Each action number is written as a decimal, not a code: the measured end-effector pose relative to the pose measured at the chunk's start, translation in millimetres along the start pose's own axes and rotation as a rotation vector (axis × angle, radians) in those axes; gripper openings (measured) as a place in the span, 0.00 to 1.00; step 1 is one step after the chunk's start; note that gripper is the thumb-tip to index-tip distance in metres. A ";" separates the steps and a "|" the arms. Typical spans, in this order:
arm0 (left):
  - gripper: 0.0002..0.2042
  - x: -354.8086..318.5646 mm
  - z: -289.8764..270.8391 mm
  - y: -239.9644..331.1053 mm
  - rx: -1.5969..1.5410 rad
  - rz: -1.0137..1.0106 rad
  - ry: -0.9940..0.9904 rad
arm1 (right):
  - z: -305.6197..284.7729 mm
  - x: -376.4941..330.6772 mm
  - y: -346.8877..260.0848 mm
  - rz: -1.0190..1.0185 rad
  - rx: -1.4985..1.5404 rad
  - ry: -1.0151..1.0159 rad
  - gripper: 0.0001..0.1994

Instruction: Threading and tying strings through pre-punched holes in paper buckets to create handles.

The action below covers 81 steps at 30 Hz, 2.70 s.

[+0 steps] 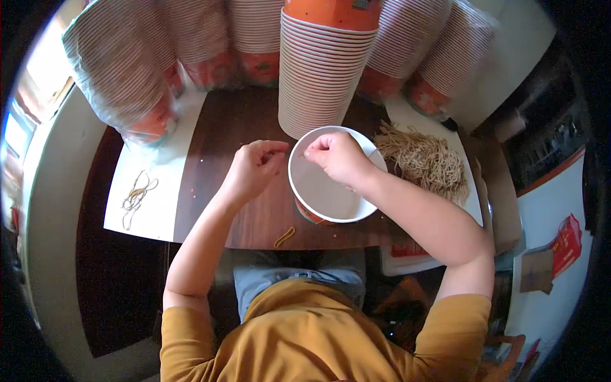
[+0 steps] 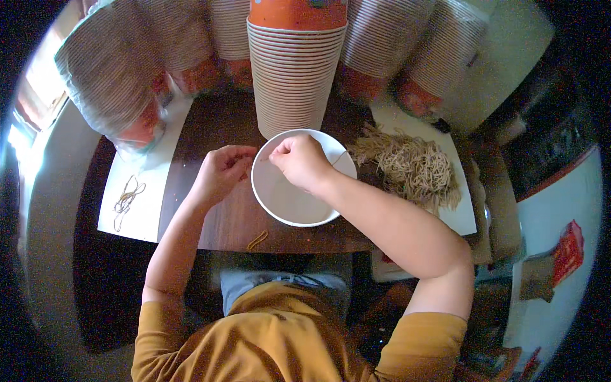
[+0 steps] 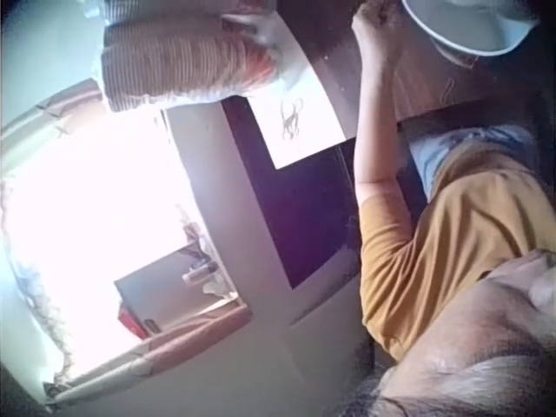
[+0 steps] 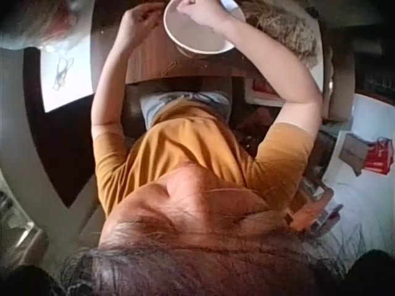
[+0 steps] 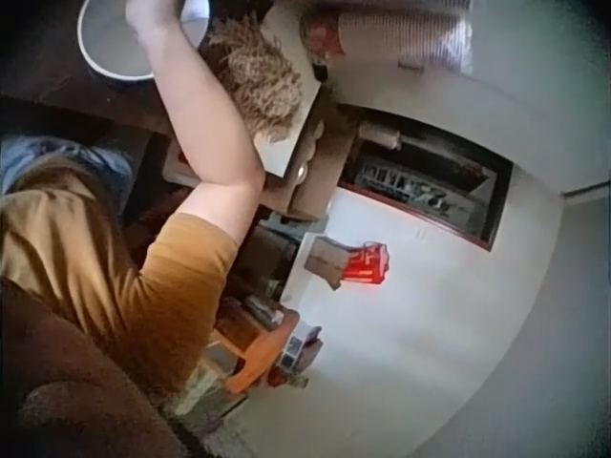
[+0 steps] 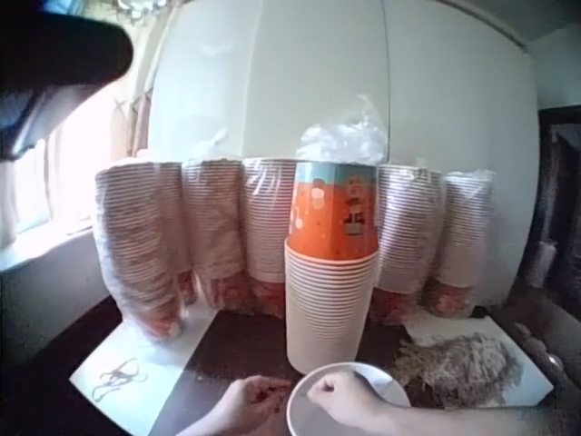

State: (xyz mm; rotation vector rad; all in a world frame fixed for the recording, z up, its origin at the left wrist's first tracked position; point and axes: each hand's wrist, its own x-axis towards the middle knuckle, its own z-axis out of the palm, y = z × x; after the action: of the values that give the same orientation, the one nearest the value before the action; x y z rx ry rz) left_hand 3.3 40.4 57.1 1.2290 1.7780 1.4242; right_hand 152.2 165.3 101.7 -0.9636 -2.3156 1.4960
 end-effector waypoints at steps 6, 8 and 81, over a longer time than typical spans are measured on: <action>0.11 -1.4 5.2 3.2 -0.095 0.009 -0.006 | 1.3 -2.6 4.1 0.052 0.080 -0.006 0.06; 0.12 -1.9 4.1 6.6 -0.057 0.030 -0.015 | 4.4 -1.2 2.9 0.069 0.106 -0.012 0.06; 0.09 -65.9 10.4 21.6 0.296 0.681 0.271 | -0.3 -134.3 -42.7 -0.775 -0.321 -0.882 0.11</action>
State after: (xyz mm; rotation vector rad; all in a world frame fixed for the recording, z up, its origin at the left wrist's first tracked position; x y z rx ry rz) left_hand 47.4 -13.3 66.5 2.0173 1.8861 1.7976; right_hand 237.3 69.6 160.7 0.7115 -2.9838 1.3260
